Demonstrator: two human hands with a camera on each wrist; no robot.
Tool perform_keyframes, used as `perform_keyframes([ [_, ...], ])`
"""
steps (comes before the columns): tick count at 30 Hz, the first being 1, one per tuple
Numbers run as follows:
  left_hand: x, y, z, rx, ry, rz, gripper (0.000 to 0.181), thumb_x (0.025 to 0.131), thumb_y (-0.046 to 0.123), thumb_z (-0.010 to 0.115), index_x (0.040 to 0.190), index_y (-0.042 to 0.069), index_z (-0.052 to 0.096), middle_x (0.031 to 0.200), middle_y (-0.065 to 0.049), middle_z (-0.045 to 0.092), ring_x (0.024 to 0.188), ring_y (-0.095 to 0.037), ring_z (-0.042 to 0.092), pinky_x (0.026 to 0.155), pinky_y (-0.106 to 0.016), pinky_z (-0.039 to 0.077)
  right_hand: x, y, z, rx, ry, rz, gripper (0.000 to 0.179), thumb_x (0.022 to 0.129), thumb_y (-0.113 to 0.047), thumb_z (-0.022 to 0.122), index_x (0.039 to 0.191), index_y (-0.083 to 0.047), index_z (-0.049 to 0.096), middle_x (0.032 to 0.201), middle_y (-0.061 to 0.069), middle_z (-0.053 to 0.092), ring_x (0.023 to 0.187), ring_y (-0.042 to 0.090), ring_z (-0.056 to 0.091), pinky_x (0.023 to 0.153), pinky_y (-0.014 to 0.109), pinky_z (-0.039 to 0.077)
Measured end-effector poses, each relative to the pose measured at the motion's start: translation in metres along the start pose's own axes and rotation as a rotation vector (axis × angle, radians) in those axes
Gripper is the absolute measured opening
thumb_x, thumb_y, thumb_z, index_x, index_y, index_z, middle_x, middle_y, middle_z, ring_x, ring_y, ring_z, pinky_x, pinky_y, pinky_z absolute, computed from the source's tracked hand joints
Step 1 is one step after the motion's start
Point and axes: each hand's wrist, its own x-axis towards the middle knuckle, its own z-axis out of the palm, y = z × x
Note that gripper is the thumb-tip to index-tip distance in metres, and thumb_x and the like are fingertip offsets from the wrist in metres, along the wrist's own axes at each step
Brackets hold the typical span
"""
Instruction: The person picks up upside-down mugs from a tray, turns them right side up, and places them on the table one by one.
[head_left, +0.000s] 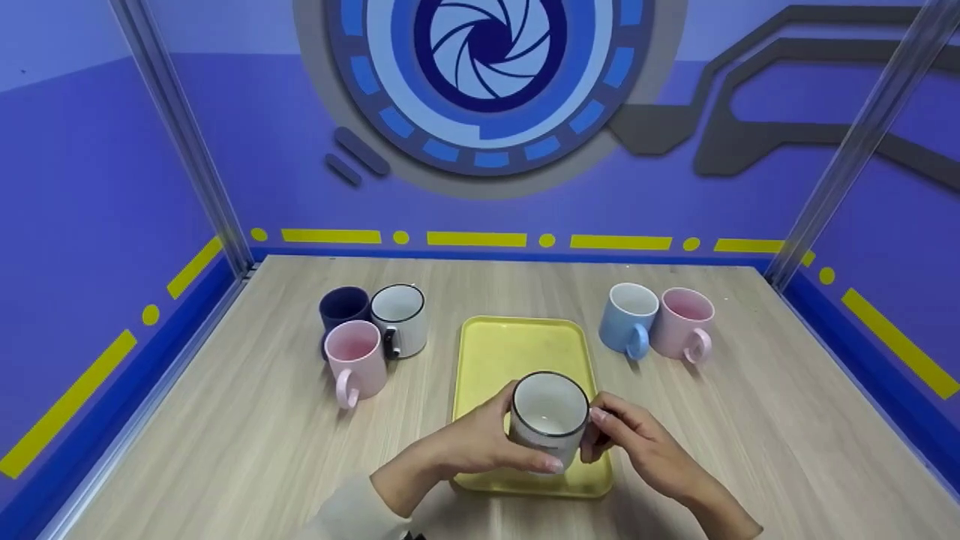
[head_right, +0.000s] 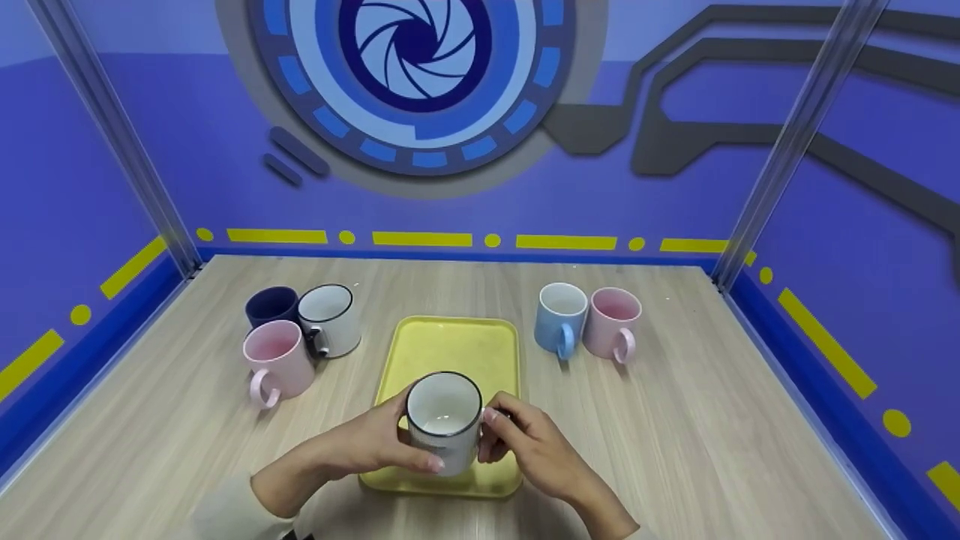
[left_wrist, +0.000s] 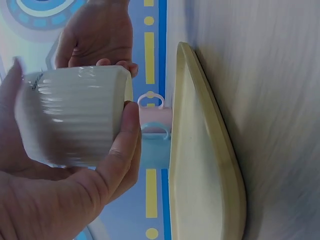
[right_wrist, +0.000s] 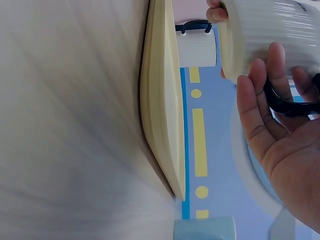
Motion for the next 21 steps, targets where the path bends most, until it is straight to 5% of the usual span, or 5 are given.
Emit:
perform_keyframes([
  [3, -0.0004, -0.0004, 0.0036, 0.006, 0.043, -0.015, 0.084, 0.074, 0.029, 0.096, 0.143, 0.030, 0.047, 0.134, 0.007, 0.059, 0.128, -0.014, 0.051, 0.121, -0.050, 0.027, 0.0013, -0.0002, 0.0012, 0.005, 0.004, 0.024, 0.030, 0.114, -0.014, 0.035, 0.105, 0.006, 0.056, 0.086, 0.033, 0.061, 0.081, 0.016, 0.070, 0.076, 0.034, 0.061],
  [10, -0.0005, -0.0016, 0.0058, -0.019, 0.102, -0.040, 0.079, 0.076, 0.021, 0.094, 0.142, 0.026, 0.050, 0.133, 0.002, 0.060, 0.126, -0.018, 0.053, 0.107, -0.042, 0.047, 0.0049, 0.0004, 0.0036, 0.028, 0.020, 0.095, 0.035, 0.114, -0.021, 0.038, 0.103, 0.007, 0.055, 0.085, 0.018, 0.068, 0.080, 0.014, 0.070, 0.076, 0.032, 0.060],
  [16, 0.0007, -0.0031, 0.0066, 0.019, 0.109, -0.030, 0.079, 0.076, 0.022, 0.094, 0.142, 0.029, 0.050, 0.132, 0.006, 0.062, 0.127, -0.016, 0.053, 0.120, -0.053, 0.030, 0.0055, 0.0022, 0.0042, 0.027, 0.037, 0.133, 0.038, 0.114, -0.025, 0.037, 0.102, 0.008, 0.053, 0.085, 0.007, 0.068, 0.080, 0.012, 0.069, 0.077, 0.030, 0.060],
  [21, 0.0017, -0.0056, 0.0079, 0.037, 0.112, -0.013, 0.081, 0.075, 0.023, 0.095, 0.142, 0.030, 0.049, 0.131, 0.008, 0.062, 0.126, -0.015, 0.054, 0.122, -0.055, 0.027, 0.0051, 0.0040, 0.0040, 0.012, 0.045, 0.121, 0.037, 0.114, -0.023, 0.037, 0.102, 0.008, 0.054, 0.087, 0.008, 0.067, 0.081, 0.013, 0.069, 0.077, 0.031, 0.060],
])
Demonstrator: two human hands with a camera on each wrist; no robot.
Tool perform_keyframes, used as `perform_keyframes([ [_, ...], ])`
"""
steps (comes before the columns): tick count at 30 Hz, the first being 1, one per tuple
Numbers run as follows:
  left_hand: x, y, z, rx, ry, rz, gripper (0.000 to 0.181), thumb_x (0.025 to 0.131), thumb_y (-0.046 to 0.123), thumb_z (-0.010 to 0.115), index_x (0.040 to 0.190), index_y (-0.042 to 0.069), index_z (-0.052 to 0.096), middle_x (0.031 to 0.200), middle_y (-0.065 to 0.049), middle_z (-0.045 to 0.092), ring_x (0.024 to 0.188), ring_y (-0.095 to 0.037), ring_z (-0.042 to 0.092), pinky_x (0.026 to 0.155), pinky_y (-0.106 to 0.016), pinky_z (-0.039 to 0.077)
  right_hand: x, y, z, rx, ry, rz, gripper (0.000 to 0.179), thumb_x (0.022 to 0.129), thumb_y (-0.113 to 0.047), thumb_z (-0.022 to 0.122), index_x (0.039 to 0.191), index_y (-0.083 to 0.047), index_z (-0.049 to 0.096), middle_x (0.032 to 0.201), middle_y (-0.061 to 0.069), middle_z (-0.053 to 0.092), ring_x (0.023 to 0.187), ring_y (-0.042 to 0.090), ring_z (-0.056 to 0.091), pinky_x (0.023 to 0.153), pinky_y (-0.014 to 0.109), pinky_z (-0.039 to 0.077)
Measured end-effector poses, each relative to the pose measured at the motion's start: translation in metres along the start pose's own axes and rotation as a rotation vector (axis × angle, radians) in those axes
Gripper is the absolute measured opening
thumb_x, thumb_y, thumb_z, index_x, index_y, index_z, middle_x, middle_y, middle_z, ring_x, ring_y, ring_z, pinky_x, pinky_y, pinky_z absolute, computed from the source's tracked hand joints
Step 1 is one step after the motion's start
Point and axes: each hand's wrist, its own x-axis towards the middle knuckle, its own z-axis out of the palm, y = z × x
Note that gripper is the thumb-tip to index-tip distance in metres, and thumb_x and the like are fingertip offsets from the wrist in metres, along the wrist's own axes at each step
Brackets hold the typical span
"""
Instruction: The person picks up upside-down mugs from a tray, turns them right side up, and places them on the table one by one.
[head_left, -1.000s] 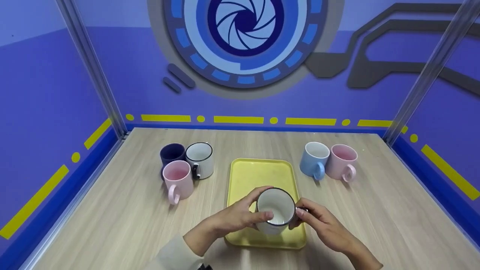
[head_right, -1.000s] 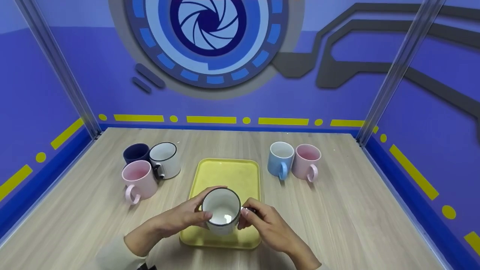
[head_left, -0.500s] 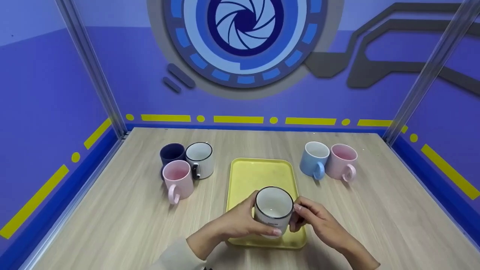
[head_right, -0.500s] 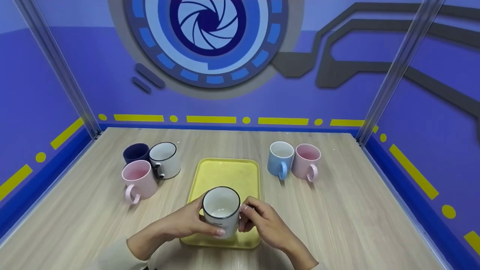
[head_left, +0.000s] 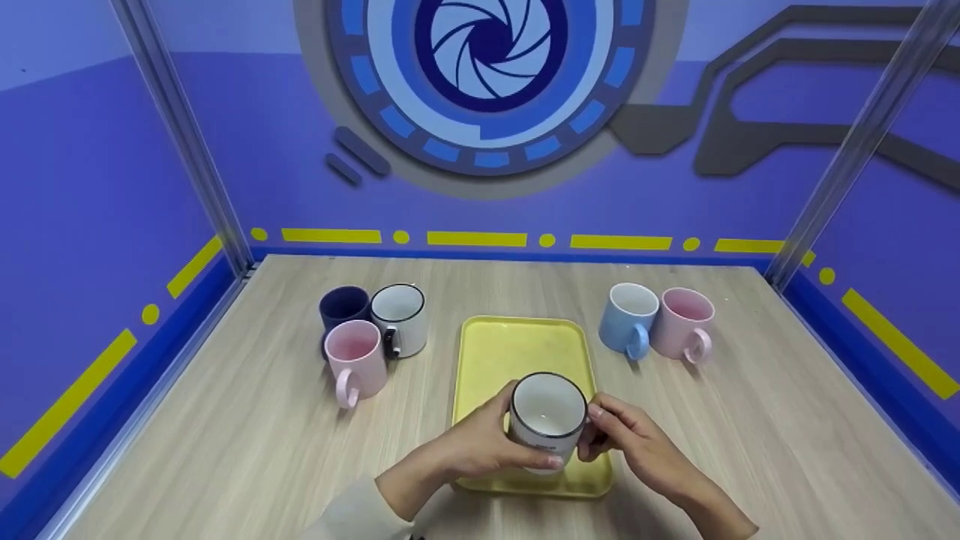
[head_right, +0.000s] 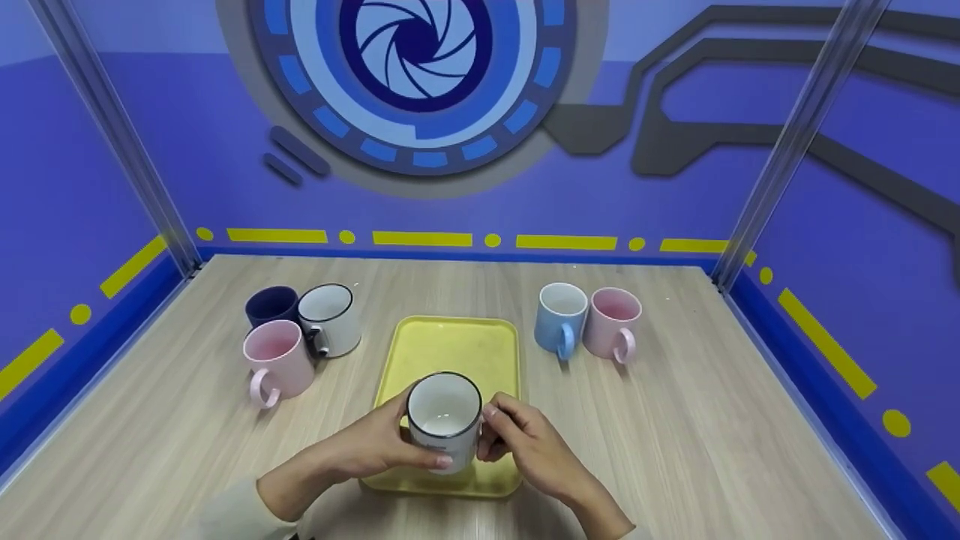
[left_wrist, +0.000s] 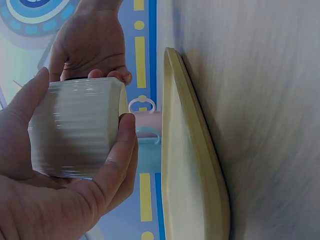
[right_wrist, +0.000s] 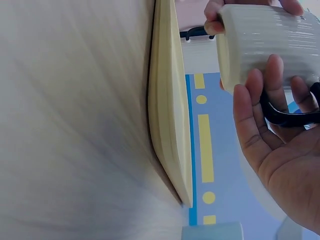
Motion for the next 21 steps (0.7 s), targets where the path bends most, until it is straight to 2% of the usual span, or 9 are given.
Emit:
perform_keyframes([
  [8, -0.001, -0.002, -0.001, 0.033, -0.003, 0.006, 0.084, 0.075, 0.023, 0.095, 0.143, 0.031, 0.046, 0.132, 0.007, 0.063, 0.125, -0.015, 0.057, 0.120, -0.050, 0.030, -0.001, 0.003, 0.000, 0.005, 0.001, -0.011, 0.033, 0.114, -0.019, 0.038, 0.105, 0.008, 0.055, 0.093, 0.010, 0.068, 0.086, 0.013, 0.070, 0.081, 0.033, 0.061],
  [15, -0.004, -0.003, -0.007, 0.146, 0.006, -0.007, 0.094, 0.071, 0.025, 0.097, 0.148, 0.031, 0.042, 0.136, 0.007, 0.061, 0.130, -0.017, 0.055, 0.120, -0.050, 0.032, -0.001, 0.003, 0.000, 0.006, 0.008, -0.012, 0.033, 0.114, -0.019, 0.038, 0.105, 0.008, 0.054, 0.094, 0.012, 0.069, 0.088, 0.014, 0.071, 0.083, 0.034, 0.061],
  [18, -0.006, -0.005, -0.013, 0.165, -0.005, -0.024, 0.097, 0.071, 0.023, 0.097, 0.150, 0.031, 0.041, 0.144, 0.002, 0.055, 0.122, -0.022, 0.062, 0.116, -0.050, 0.040, -0.002, 0.002, -0.001, 0.006, 0.015, -0.011, 0.033, 0.114, -0.019, 0.038, 0.105, 0.008, 0.053, 0.094, 0.012, 0.068, 0.088, 0.014, 0.070, 0.083, 0.035, 0.061],
  [21, -0.007, -0.008, -0.019, 0.176, -0.005, -0.059, 0.096, 0.072, 0.022, 0.097, 0.149, 0.032, 0.041, 0.151, -0.005, 0.048, 0.111, -0.027, 0.068, 0.103, -0.046, 0.052, -0.002, 0.002, -0.002, 0.008, 0.020, -0.012, 0.033, 0.114, -0.019, 0.038, 0.104, 0.009, 0.053, 0.094, 0.014, 0.068, 0.088, 0.014, 0.070, 0.083, 0.035, 0.061],
])
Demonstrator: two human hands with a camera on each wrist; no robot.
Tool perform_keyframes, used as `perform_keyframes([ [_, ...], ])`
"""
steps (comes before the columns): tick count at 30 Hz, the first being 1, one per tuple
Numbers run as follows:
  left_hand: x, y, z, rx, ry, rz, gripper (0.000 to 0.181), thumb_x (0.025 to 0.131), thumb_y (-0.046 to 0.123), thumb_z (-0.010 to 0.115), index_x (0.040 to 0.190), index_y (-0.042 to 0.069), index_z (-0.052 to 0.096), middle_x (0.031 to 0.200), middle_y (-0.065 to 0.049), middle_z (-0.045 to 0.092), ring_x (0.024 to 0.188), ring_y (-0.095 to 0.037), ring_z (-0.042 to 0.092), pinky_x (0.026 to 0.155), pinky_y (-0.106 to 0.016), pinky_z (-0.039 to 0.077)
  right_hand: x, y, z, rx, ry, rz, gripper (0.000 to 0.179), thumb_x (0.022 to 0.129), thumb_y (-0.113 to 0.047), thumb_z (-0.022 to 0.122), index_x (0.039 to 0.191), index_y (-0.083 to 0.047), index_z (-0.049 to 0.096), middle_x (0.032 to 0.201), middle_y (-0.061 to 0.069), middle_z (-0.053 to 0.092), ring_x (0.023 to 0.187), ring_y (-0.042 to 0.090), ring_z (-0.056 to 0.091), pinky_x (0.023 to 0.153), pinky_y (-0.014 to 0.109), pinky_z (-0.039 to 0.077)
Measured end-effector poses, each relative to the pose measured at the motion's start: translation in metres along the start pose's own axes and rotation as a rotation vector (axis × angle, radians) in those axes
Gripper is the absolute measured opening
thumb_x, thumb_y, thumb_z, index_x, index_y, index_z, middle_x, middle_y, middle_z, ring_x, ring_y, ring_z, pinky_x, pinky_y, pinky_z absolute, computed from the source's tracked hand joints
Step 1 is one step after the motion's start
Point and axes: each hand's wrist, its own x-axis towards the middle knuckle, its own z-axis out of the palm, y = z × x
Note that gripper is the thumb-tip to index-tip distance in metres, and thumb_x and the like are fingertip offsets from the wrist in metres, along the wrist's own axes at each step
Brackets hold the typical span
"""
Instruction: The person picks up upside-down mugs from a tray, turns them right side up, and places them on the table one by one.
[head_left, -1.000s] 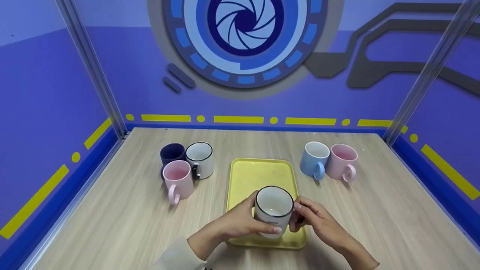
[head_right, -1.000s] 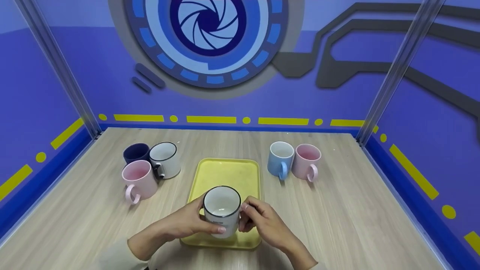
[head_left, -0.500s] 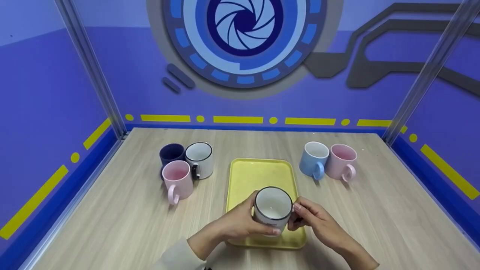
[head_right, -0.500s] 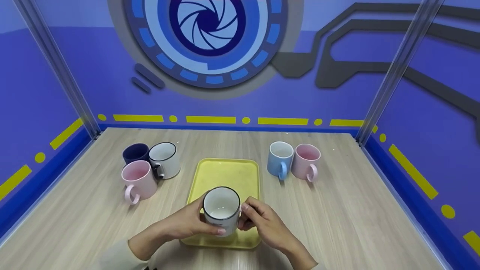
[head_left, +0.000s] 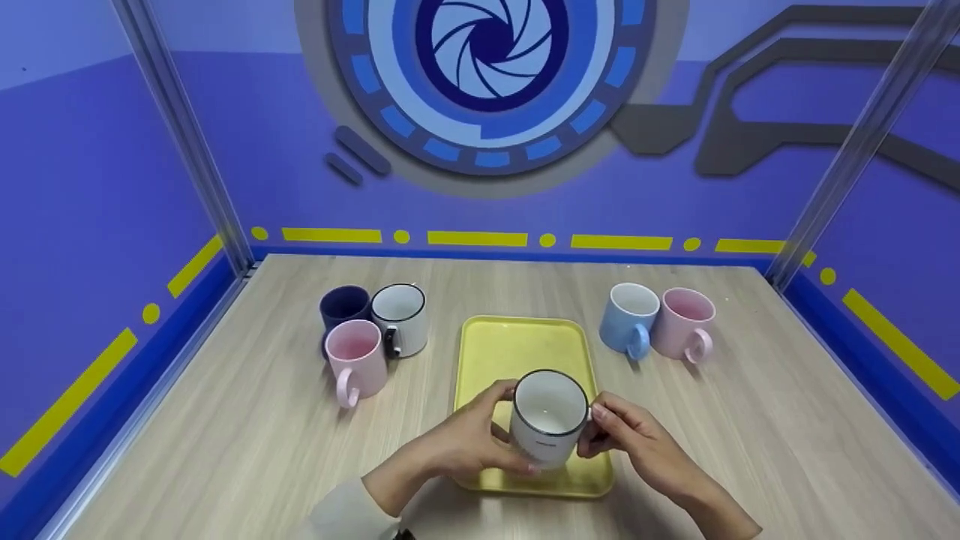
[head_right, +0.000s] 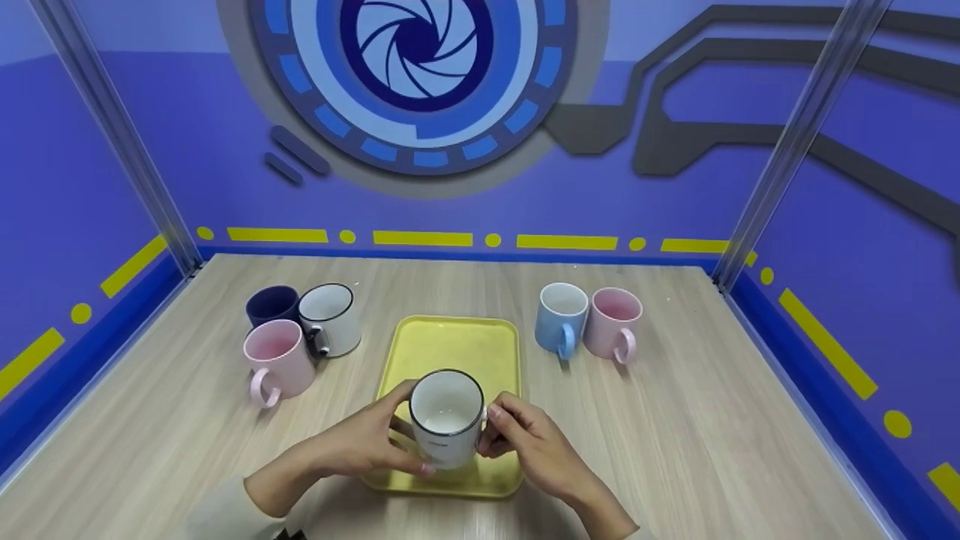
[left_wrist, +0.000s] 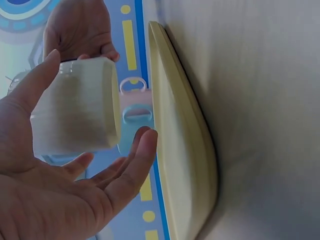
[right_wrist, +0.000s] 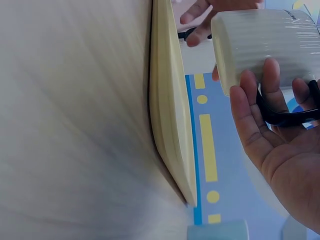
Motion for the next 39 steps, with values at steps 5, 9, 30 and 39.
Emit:
perform_keyframes([
  [5, -0.003, -0.009, -0.011, 0.057, 0.056, -0.049, 0.093, 0.073, 0.027, 0.095, 0.150, 0.026, 0.042, 0.152, -0.015, 0.046, 0.112, -0.033, 0.067, 0.093, -0.045, 0.055, -0.001, 0.000, -0.001, 0.001, -0.003, -0.001, 0.034, 0.114, -0.019, 0.038, 0.103, 0.010, 0.052, 0.095, 0.016, 0.068, 0.088, 0.014, 0.071, 0.083, 0.036, 0.062],
  [9, -0.005, -0.018, -0.021, 0.129, 0.140, -0.063, 0.091, 0.075, 0.033, 0.093, 0.150, 0.018, 0.043, 0.149, -0.018, 0.048, 0.115, -0.034, 0.064, 0.093, -0.047, 0.054, -0.001, 0.000, -0.002, 0.002, -0.001, 0.006, 0.034, 0.114, -0.020, 0.038, 0.103, 0.010, 0.052, 0.095, 0.014, 0.068, 0.089, 0.014, 0.071, 0.083, 0.036, 0.061],
  [30, -0.005, -0.045, -0.042, 0.225, 0.251, -0.129, 0.072, 0.084, 0.005, 0.075, 0.148, -0.005, 0.042, 0.131, -0.021, 0.058, 0.119, -0.035, 0.057, 0.101, -0.049, 0.049, -0.005, 0.001, -0.007, -0.003, 0.025, 0.000, 0.034, 0.114, -0.018, 0.037, 0.100, 0.010, 0.049, 0.094, 0.012, 0.068, 0.088, 0.014, 0.070, 0.084, 0.035, 0.061],
  [39, -0.004, -0.050, -0.039, 0.239, 0.235, -0.085, 0.076, 0.077, -0.007, 0.068, 0.148, -0.010, 0.041, 0.132, -0.024, 0.055, 0.127, -0.038, 0.052, 0.118, -0.057, 0.035, -0.010, 0.001, -0.014, -0.004, 0.066, 0.029, 0.035, 0.114, -0.019, 0.038, 0.101, 0.011, 0.049, 0.093, 0.010, 0.069, 0.088, 0.015, 0.070, 0.084, 0.036, 0.061],
])
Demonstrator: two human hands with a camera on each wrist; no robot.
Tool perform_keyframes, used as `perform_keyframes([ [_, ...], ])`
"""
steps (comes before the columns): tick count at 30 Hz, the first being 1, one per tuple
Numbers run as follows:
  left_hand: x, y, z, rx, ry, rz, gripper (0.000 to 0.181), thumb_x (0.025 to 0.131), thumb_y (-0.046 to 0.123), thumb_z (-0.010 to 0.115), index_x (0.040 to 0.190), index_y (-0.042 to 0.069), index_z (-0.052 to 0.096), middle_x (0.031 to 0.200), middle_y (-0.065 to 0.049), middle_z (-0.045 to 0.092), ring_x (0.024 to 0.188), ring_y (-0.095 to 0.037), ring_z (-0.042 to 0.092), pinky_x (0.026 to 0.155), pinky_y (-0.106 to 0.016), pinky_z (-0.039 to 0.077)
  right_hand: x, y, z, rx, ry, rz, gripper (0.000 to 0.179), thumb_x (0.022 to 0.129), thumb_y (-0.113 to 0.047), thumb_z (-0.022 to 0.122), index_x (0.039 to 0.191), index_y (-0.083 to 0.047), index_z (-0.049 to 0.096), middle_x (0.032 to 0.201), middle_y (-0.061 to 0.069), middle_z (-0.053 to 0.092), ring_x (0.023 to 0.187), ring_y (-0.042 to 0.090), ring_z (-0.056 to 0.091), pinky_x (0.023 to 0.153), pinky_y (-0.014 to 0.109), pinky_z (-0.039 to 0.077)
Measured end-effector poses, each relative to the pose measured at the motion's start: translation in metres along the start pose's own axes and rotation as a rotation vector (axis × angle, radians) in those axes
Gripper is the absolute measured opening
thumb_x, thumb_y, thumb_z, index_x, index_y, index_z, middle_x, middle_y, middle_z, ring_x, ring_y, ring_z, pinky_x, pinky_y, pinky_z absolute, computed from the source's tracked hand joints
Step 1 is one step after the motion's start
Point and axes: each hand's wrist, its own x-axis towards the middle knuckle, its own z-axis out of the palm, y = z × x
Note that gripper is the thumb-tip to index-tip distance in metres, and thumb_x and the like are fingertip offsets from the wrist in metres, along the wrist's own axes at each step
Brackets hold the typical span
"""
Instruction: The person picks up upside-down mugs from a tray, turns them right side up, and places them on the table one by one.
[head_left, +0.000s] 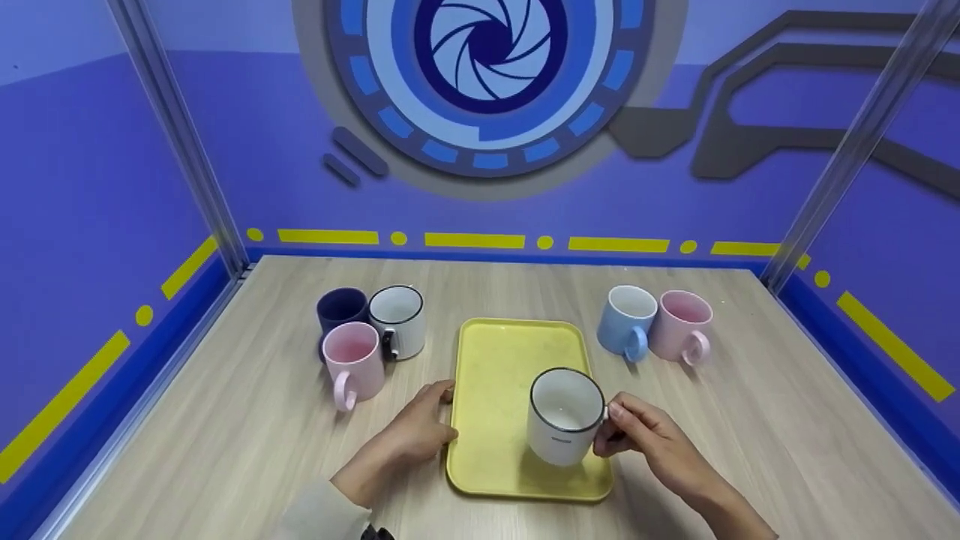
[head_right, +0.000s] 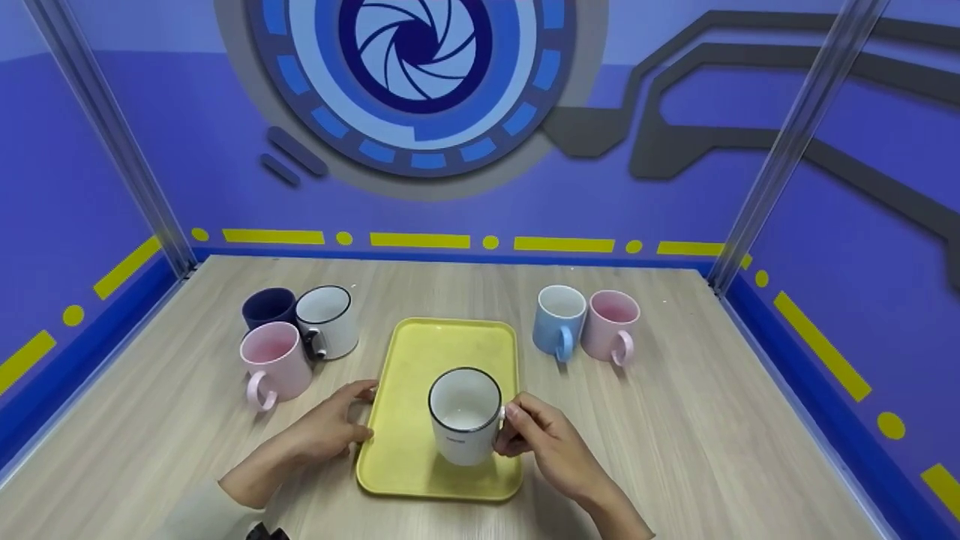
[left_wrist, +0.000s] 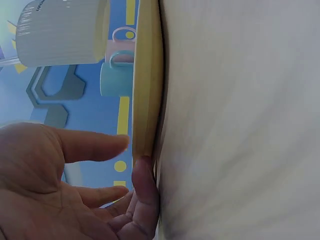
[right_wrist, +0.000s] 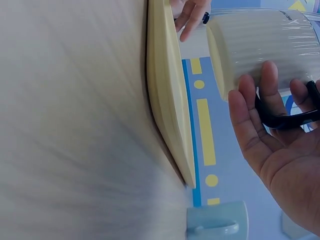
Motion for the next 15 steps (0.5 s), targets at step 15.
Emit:
perform_keyframes([
  [15, -0.001, -0.005, 0.002, -0.028, -0.011, 0.007, 0.075, 0.073, -0.010, 0.058, 0.146, -0.009, 0.041, 0.134, -0.024, 0.049, 0.129, -0.038, 0.049, 0.119, -0.056, 0.033, -0.013, -0.001, -0.021, -0.037, 0.236, 0.180, 0.042, 0.112, -0.028, 0.044, 0.111, 0.013, 0.052, 0.095, 0.006, 0.072, 0.091, 0.015, 0.072, 0.086, 0.033, 0.062],
])
